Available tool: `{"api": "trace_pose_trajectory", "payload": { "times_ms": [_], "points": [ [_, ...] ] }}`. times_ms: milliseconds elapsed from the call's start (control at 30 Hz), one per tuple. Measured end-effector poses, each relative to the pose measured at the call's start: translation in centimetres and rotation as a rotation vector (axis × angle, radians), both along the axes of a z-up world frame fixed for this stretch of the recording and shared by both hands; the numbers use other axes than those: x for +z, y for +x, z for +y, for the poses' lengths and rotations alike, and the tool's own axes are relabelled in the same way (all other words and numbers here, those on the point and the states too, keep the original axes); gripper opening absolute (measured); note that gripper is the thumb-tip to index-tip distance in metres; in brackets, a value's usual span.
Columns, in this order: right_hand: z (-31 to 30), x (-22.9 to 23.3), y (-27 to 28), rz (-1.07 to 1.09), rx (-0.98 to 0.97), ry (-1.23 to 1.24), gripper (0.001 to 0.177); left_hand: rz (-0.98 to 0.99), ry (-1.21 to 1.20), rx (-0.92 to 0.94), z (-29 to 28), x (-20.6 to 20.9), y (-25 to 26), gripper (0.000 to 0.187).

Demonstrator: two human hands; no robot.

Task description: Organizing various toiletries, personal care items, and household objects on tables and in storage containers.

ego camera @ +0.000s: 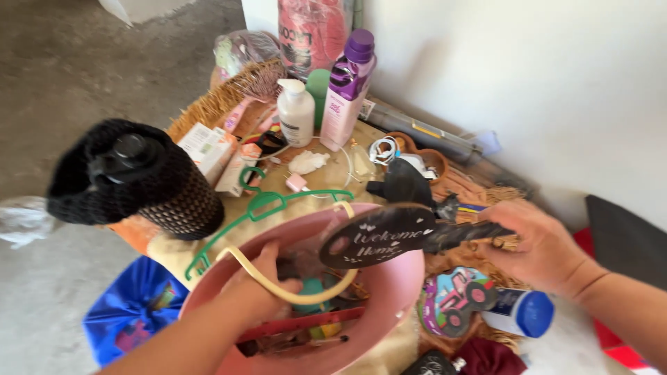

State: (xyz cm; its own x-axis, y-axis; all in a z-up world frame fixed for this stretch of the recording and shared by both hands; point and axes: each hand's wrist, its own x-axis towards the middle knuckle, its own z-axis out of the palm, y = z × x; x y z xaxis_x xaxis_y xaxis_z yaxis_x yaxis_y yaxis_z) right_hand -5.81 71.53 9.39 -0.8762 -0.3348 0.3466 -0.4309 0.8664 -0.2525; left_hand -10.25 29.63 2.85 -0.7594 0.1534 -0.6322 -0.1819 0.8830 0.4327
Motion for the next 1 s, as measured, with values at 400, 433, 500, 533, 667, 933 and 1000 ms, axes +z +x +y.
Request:
{"api": "trace_pose_trajectory", "payload": {
  "times_ms": [400, 433, 500, 533, 667, 933, 1000],
  "points": [
    [2.3, 6.7, 0.7, -0.132, -0.201, 0.262, 0.02, 0.057, -0.09, -0.099, 1.6, -2.1, 1.0, 0.048],
    [1.7, 6.7, 0.5, -0.13, -0.196, 0.264, 0.02, 0.058, -0.089, -0.094, 1.5, -2.3, 1.5, 0.048],
    [0.3, 6.5, 0.1, -0.086, -0.074, 0.306, 0.023, 0.096, -0.074, -0.095, 1.2, -2.5, 2.6, 0.036],
    [-0.6, 6.4, -0.1, -0.083, -0.07, 0.302, 0.023, 0.099, -0.078, -0.091, 1.1, -1.7, 2.9, 0.036],
    [-4.5, 5.8, -1.5, -0.111, -0.019, 0.302, 0.036, 0.05, -0.101, -0.126, 0.9, 0.9, 4.6, 0.036],
    [-7.4, 5.5, -3.9, -0.152, -0.249, 0.493, 0.038, -0.031, -0.194, -0.388, 2.2, 4.0, 7.5, 0.048],
    [-8.0, 5.2, -4.3, -0.13, -0.169, 0.486, 0.038, -0.079, -0.183, -0.458, 2.3, 5.0, 7.5, 0.048]
  ]
}}
